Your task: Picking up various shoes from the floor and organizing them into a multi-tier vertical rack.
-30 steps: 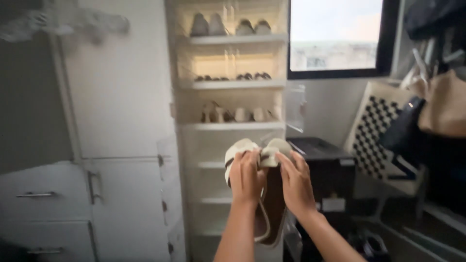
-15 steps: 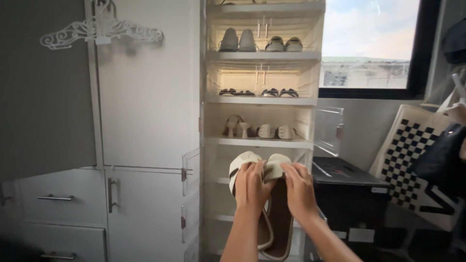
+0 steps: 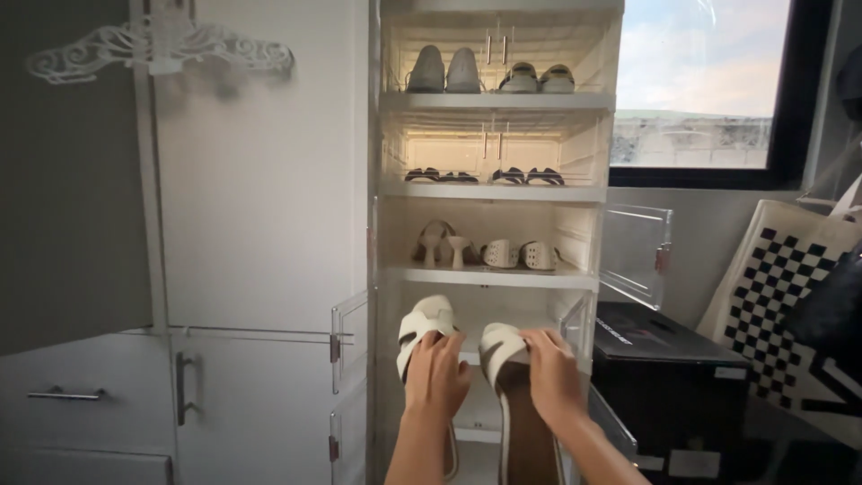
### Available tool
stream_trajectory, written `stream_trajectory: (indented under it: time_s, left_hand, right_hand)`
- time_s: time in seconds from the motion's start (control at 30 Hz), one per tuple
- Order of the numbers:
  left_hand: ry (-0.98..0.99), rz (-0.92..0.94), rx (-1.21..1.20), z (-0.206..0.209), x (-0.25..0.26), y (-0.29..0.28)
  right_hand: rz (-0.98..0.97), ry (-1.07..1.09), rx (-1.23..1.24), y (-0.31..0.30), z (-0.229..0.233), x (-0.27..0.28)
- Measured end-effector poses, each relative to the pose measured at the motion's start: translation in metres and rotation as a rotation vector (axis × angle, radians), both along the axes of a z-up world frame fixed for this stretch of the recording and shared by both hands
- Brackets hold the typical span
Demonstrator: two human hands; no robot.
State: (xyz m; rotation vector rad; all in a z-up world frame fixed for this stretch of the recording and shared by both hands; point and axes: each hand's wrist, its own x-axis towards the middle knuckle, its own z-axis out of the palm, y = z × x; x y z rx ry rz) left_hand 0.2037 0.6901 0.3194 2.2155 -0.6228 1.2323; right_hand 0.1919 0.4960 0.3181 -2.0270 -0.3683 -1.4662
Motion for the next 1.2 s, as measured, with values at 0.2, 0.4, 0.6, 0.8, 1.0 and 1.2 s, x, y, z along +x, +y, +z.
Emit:
stream_trajectory:
  time_s: [0.2, 0.4, 0.6, 0.8, 1.0, 1.2]
  left_hand:
    - [-0.076, -0.066, -0.047, 0.006, 0.054, -0.008]
    - [-0.031, -0.097, -0.081, 0.0, 0.105, -0.01]
    - [-0.05, -0.081, -0.048, -0.01, 0.188, -0.014]
    - [-0.128, -0.067, -0.005, -0.007, 0.28, -0.014]
    - [-0.077, -0.08, 0.031, -0.011, 0.364, -0.013]
    - [0.134, 0.034, 0.095, -0.028, 0.434, -0.012]
  right_hand:
    - [0.012, 0.062, 0.12, 0.021, 0.007, 0.06]
    - [0.003, 0.133, 0.154, 0.015, -0.006, 0.129]
    - [-0.028, 0.237, 0.209, 0.011, -0.011, 0.202]
    - [-0.044, 0.309, 0.182, 0.007, -0.02, 0.295]
    - [-0.039, 0.251, 0.169, 0.002, -0.05, 0.399]
    - [-0.09, 0.406, 0.123, 0.001, -0.073, 0.482]
